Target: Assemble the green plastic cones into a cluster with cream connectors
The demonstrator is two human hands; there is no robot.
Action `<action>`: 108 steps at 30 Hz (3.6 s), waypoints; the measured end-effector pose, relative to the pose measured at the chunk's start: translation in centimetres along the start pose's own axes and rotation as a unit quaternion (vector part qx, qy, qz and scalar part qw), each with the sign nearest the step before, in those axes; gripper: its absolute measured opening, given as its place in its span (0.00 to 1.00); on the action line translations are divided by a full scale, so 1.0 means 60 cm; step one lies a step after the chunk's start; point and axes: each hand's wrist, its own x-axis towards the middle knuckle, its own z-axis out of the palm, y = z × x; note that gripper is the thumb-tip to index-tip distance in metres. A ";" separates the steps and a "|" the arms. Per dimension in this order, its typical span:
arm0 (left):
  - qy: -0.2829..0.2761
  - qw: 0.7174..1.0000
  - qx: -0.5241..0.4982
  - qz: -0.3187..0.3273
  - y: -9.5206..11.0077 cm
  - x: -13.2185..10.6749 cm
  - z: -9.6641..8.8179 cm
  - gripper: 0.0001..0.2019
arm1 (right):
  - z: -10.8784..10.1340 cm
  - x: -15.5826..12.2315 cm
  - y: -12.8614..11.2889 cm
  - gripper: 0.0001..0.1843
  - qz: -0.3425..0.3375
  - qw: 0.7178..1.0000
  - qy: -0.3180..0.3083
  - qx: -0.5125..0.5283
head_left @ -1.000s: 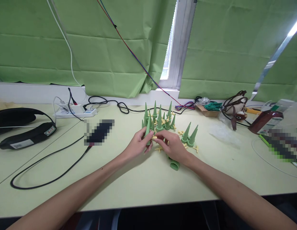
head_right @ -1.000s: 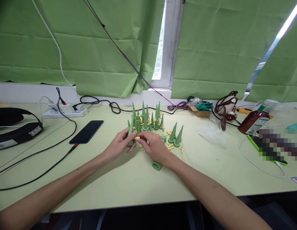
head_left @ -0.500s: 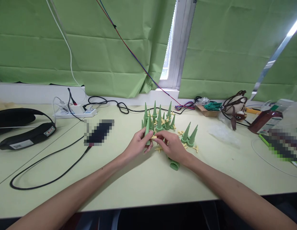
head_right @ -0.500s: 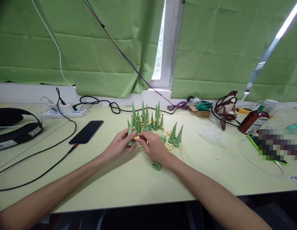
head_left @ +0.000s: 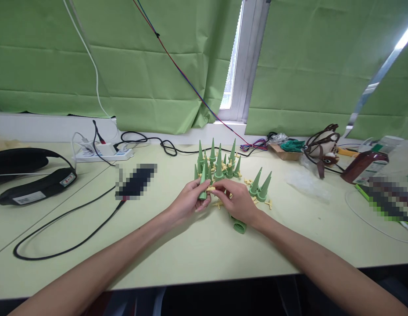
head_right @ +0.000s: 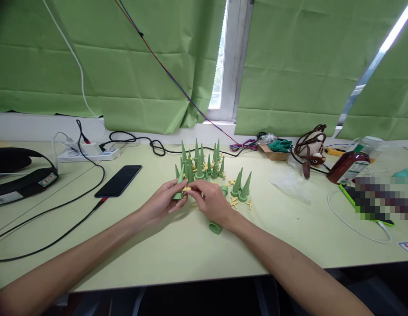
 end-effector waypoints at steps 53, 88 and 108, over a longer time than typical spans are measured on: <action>0.004 0.983 0.153 0.106 -0.002 0.000 -0.008 0.17 | -0.003 -0.003 0.003 0.07 0.032 0.998 -0.050 0.013; 0.020 0.978 0.179 0.106 -0.005 -0.001 -0.006 0.19 | -0.001 -0.004 0.008 0.05 0.030 0.997 -0.073 0.011; 0.014 0.976 0.189 0.112 -0.005 -0.001 -0.008 0.18 | -0.003 -0.002 0.002 0.08 0.055 0.993 -0.101 -0.020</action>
